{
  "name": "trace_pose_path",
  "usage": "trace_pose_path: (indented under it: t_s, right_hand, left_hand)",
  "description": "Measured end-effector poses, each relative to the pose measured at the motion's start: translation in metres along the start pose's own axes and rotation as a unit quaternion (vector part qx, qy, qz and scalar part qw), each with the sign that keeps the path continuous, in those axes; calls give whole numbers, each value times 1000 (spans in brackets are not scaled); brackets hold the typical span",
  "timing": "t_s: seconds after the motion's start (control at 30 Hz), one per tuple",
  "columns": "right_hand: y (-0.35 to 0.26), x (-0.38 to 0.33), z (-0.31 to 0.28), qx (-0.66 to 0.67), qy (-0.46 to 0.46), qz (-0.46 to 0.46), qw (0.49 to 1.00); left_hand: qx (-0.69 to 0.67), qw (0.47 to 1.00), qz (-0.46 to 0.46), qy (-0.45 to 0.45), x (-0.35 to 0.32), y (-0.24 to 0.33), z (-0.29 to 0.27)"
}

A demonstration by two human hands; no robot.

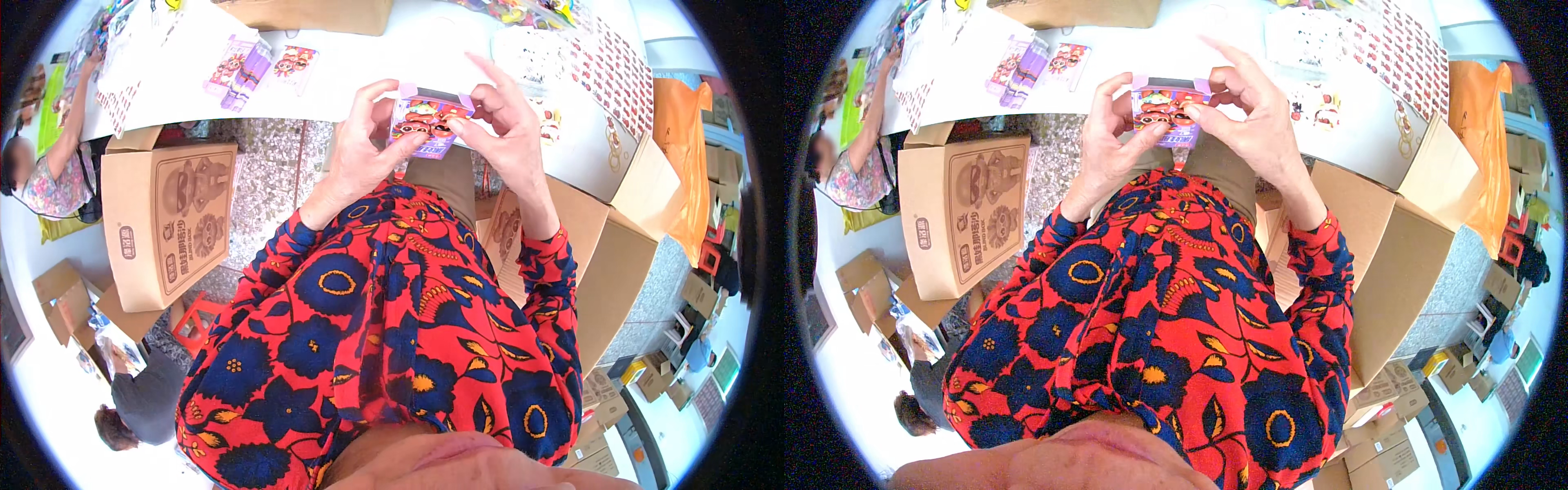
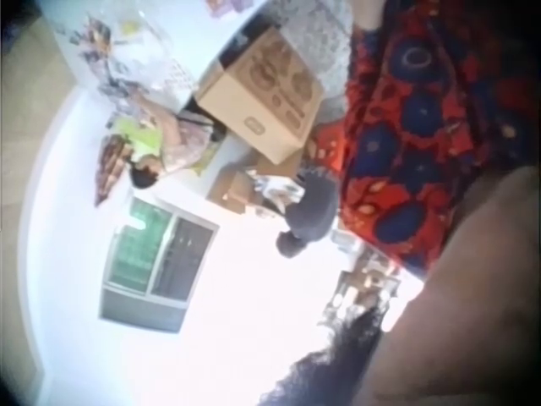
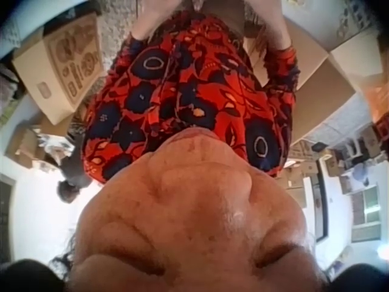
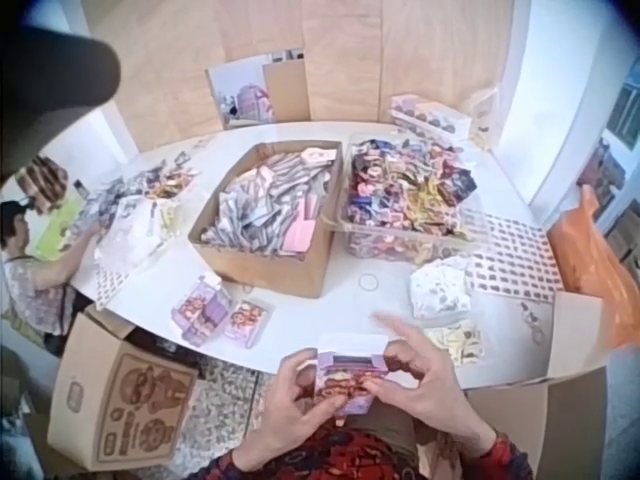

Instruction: Packing and organizing small packaged consumer goods into cardboard boxes.

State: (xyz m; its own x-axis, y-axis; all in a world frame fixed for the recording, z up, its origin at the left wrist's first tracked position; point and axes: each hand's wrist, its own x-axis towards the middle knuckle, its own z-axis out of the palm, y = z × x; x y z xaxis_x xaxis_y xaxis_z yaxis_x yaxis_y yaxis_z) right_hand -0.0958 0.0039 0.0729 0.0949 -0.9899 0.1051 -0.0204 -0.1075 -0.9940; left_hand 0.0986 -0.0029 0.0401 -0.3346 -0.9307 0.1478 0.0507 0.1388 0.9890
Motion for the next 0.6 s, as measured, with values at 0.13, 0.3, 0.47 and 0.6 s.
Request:
trace_pose_path:
  t_s: [0.13,0.3,0.47,0.6]
  right_hand:
    - [9,2,-6,10,-63,29,997]
    - [11,3,-5,33,-71,17,997]
    - [9,10,-16,-91,-122,-95,984]
    - [1,7,-11,-47,-140,-8,989]
  left_hand:
    - [-74,996,-35,-27,2,-4,2]
    - [-96,989,-88,-71,0,-10,6]
    - [-159,969,-154,-109,-2,-13,7]
    - [-220,946,-198,-131,-2,-12,5]
